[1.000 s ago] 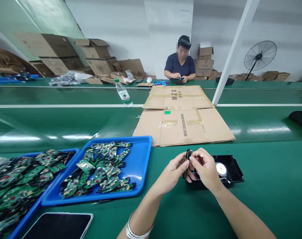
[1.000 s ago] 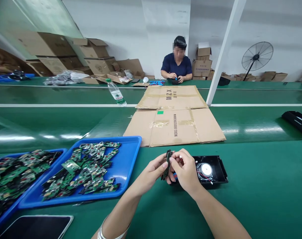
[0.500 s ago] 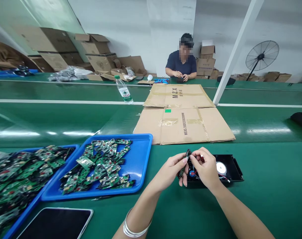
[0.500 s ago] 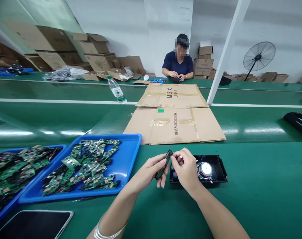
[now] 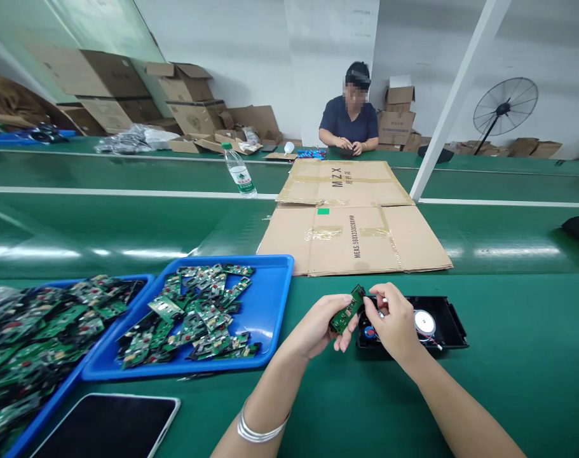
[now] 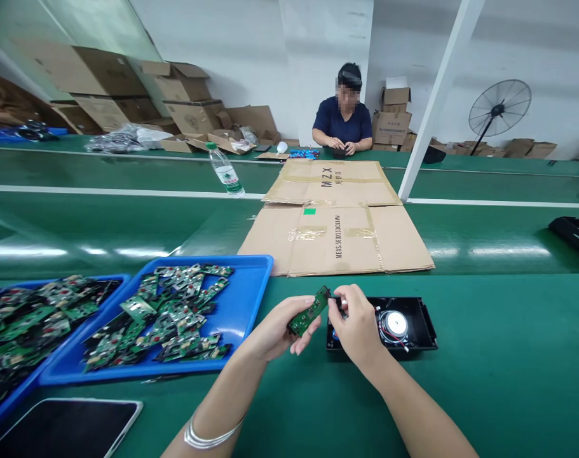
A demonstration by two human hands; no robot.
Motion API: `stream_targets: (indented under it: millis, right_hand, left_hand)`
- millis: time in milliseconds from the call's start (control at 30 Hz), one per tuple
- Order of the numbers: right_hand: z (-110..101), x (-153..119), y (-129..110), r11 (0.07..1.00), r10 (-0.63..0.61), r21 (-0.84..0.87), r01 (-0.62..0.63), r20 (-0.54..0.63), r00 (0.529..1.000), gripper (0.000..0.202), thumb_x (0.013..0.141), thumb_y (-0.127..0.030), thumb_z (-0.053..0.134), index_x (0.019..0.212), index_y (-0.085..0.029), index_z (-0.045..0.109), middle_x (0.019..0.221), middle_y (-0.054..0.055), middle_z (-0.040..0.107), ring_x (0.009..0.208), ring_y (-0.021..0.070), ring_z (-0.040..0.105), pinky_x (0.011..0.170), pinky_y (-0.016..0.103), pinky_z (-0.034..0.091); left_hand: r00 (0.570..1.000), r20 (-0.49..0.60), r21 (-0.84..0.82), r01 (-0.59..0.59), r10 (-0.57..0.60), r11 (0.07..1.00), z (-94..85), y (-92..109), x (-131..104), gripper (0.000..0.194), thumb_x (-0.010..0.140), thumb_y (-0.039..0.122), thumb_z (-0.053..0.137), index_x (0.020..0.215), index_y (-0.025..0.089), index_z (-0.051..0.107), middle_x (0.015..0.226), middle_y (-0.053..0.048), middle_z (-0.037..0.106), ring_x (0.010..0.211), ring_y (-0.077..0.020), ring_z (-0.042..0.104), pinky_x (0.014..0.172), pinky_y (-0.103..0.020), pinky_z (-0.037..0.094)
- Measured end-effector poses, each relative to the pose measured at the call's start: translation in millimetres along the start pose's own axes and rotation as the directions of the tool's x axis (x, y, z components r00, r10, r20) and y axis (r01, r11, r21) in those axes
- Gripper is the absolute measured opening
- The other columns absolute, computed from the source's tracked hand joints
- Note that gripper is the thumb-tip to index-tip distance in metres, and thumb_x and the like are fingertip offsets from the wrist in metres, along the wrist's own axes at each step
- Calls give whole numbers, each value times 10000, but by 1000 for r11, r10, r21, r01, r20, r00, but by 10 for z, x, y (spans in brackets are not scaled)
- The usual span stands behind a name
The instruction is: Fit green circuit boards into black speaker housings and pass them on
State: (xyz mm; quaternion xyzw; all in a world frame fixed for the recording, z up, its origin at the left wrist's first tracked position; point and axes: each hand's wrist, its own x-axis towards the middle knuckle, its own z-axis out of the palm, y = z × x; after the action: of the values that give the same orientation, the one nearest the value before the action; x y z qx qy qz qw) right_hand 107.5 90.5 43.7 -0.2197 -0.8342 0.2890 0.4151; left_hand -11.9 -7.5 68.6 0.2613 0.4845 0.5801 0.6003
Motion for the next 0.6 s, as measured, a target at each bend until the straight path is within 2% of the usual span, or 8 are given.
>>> stream_targets:
  millis: [100, 200, 267, 433, 600]
  right_hand:
    - [-81, 44, -9, 974, 143, 154, -164, 139, 980, 155, 828, -285, 504, 946, -187, 518, 674, -27, 433, 517, 91, 414, 493, 205, 408]
    - [-148, 82, -11, 940, 180, 247, -237, 233, 956, 199, 860, -328, 457, 980, -190, 535, 710, -12, 452, 566, 100, 452, 511, 206, 419]
    - [-160, 89, -18, 945, 172, 233, -228, 236, 956, 191, 864, -326, 452, 955, -195, 557, 711, -10, 460, 577, 105, 458, 514, 210, 411]
    - [-105, 53, -47, 979, 132, 133, -153, 155, 979, 118, 829, -273, 503, 794, -194, 583, 671, -13, 470, 536, 104, 439, 482, 219, 383]
    - [-44, 24, -5, 992, 115, 42, -120, 106, 988, 116, 817, -263, 533, 739, -193, 583, 623, -19, 469, 507, 107, 442, 469, 223, 393]
  left_hand:
    - [1000, -20, -138, 13, -16, 990, -44, 19, -8, 272, 819, 334, 448, 687, 116, 542, 502, 14, 525, 272, -45, 420, 254, -141, 245]
    - [999, 0, -217, 48, -49, 975, -88, 35, -15, 266, 826, 340, 442, 831, 105, 568, 495, 23, 522, 261, -35, 395, 261, -134, 224]
    - [998, 9, -227, 60, -60, 972, -95, 43, -17, 278, 828, 347, 442, 834, 101, 572, 491, 25, 517, 261, -31, 391, 264, -132, 217]
    - [997, -62, -101, 32, -39, 994, -5, 37, -15, 317, 818, 349, 461, 615, 115, 530, 494, 13, 522, 279, -45, 436, 260, -143, 243]
    - [998, -58, 13, 5, -4, 1000, 81, -7, -3, 326, 828, 373, 462, 613, 133, 511, 460, 27, 509, 313, -77, 504, 283, -149, 302]
